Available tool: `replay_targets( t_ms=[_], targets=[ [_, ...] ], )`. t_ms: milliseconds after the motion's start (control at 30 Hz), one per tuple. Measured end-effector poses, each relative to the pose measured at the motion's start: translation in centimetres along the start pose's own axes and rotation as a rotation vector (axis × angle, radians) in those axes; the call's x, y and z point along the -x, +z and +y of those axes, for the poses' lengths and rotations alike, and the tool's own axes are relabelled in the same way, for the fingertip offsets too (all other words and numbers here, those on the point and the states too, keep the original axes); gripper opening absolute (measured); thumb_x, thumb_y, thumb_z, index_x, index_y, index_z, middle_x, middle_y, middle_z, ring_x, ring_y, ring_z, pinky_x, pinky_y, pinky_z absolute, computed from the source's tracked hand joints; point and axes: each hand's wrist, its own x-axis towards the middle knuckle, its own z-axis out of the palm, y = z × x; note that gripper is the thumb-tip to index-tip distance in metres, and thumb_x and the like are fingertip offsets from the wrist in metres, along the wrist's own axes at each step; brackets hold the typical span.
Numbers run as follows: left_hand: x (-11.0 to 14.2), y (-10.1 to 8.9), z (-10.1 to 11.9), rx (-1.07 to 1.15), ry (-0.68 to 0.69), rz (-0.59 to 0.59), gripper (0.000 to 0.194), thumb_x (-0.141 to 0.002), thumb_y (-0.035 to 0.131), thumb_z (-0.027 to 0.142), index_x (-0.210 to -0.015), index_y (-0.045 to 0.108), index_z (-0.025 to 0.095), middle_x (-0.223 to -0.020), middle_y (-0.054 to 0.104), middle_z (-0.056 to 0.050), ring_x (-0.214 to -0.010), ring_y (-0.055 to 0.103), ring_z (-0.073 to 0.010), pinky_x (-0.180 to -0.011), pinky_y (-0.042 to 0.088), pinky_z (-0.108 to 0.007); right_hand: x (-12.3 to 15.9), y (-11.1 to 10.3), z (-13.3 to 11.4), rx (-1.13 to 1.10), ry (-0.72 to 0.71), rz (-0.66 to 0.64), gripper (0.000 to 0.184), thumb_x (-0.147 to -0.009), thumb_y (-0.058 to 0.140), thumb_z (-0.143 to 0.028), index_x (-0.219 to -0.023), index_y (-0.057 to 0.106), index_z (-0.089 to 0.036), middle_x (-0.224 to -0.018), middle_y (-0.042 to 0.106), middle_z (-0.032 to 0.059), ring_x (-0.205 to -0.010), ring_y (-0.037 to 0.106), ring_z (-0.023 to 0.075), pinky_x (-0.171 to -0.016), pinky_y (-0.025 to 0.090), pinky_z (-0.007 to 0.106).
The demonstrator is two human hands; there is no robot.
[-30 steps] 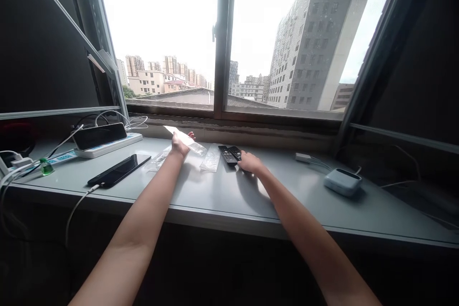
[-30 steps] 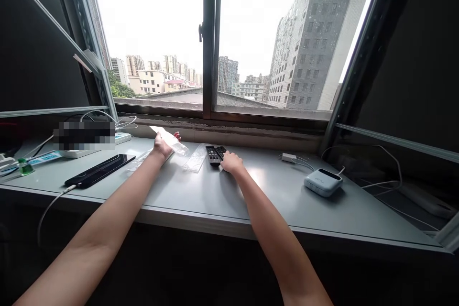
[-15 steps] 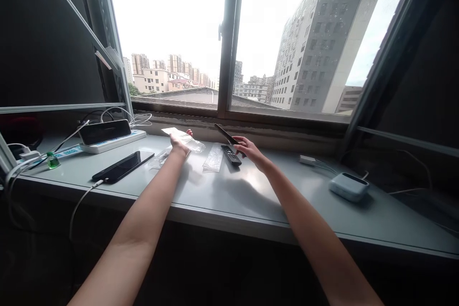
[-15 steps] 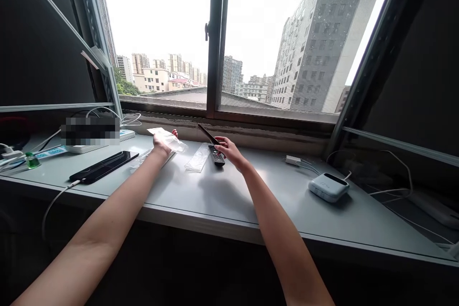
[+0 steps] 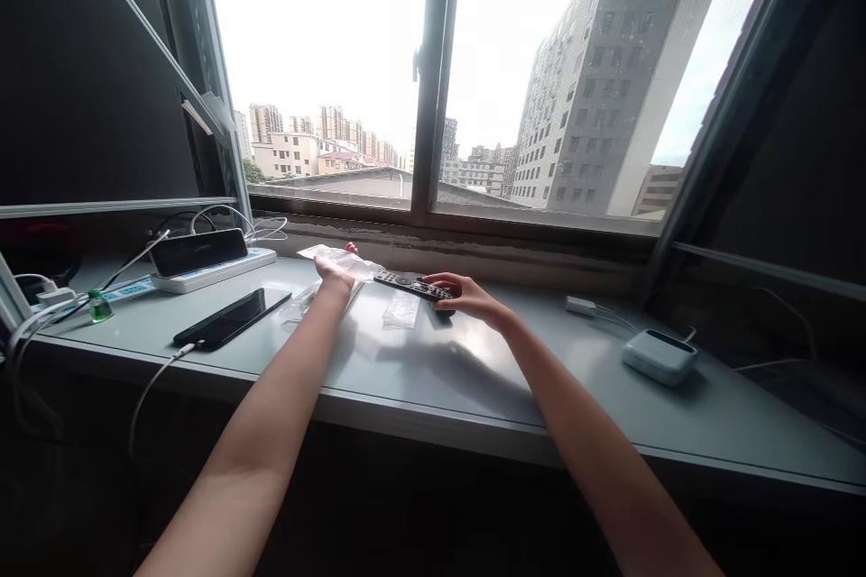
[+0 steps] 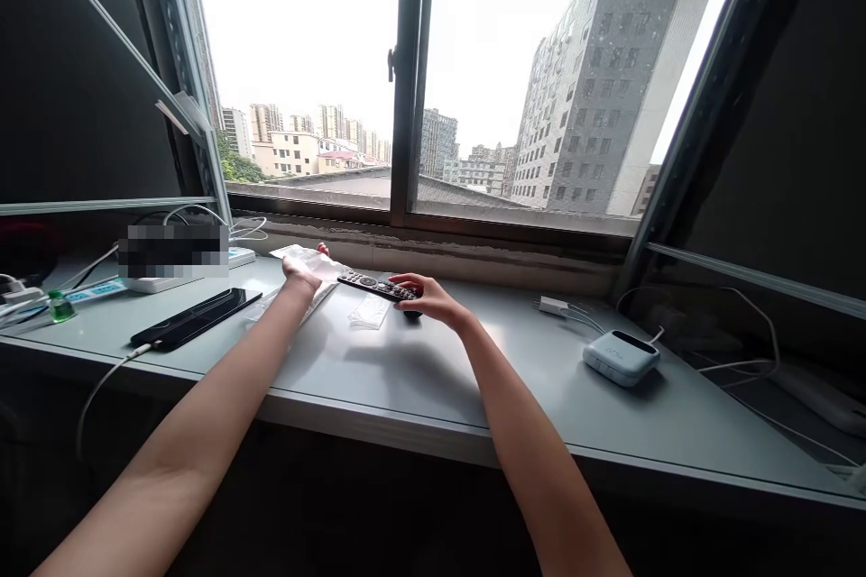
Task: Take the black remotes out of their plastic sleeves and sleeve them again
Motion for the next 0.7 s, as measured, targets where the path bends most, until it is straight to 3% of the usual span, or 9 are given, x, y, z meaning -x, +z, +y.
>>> replay_targets(
  t_ms=[267,400,533,700],
  targets=[
    [2.7,1.3,-1.4,0.005,-0.009,-0.248,0.063,-0.098,0.018,0.06,-0.126,0.054,0.017,-0.096,0.067,-0.012,-0.075,0.067,-0.0216,-0.06,0.053,-0.03,-1.0,3.2,1.7,0.049,-0.135,0.137,0.062,-0.068,0.078,-0.025,-0.127,0.06,-0.02,-0.111,0.065,0.0075,-0.093,0.061,0.0225,-0.083,0.049,0.035],
    [3.7,1.7,-2.5,-0.053,-0.041,-0.283,0.069,-0.096,0.018,0.066,-0.133,0.05,0.016,-0.099,0.068,-0.012,-0.074,0.067,-0.0187,-0.067,0.055,-0.028,-1.2,4.1,1.7,0.114,-0.143,0.224,0.067,-0.072,0.077,-0.024,-0.135,0.054,-0.021,-0.114,0.065,0.0077,-0.095,0.063,0.0229,-0.088,0.049,0.036],
    [4.5,1.8,-3.8,-0.128,-0.066,-0.29,0.078,-0.095,0.016,0.068,-0.134,0.049,0.009,-0.089,0.07,-0.013,-0.069,0.066,-0.0191,-0.066,0.054,-0.027,-1.4,4.7,1.2,0.168,-0.102,0.307,0.075,-0.074,0.078,-0.024,-0.142,0.048,-0.021,-0.116,0.066,0.0088,-0.103,0.062,0.0251,-0.095,0.047,0.038],
    [5.5,1.6,-5.5,-0.219,-0.065,-0.334,0.076,-0.095,0.021,0.067,-0.129,0.055,0.009,-0.086,0.072,-0.013,-0.075,0.069,-0.022,-0.075,0.054,-0.031,-1.5,5.0,0.9,0.226,-0.08,0.378,0.079,-0.078,0.077,-0.029,-0.148,0.041,-0.022,-0.119,0.064,0.0083,-0.106,0.06,0.0251,-0.1,0.045,0.04]
  ],
)
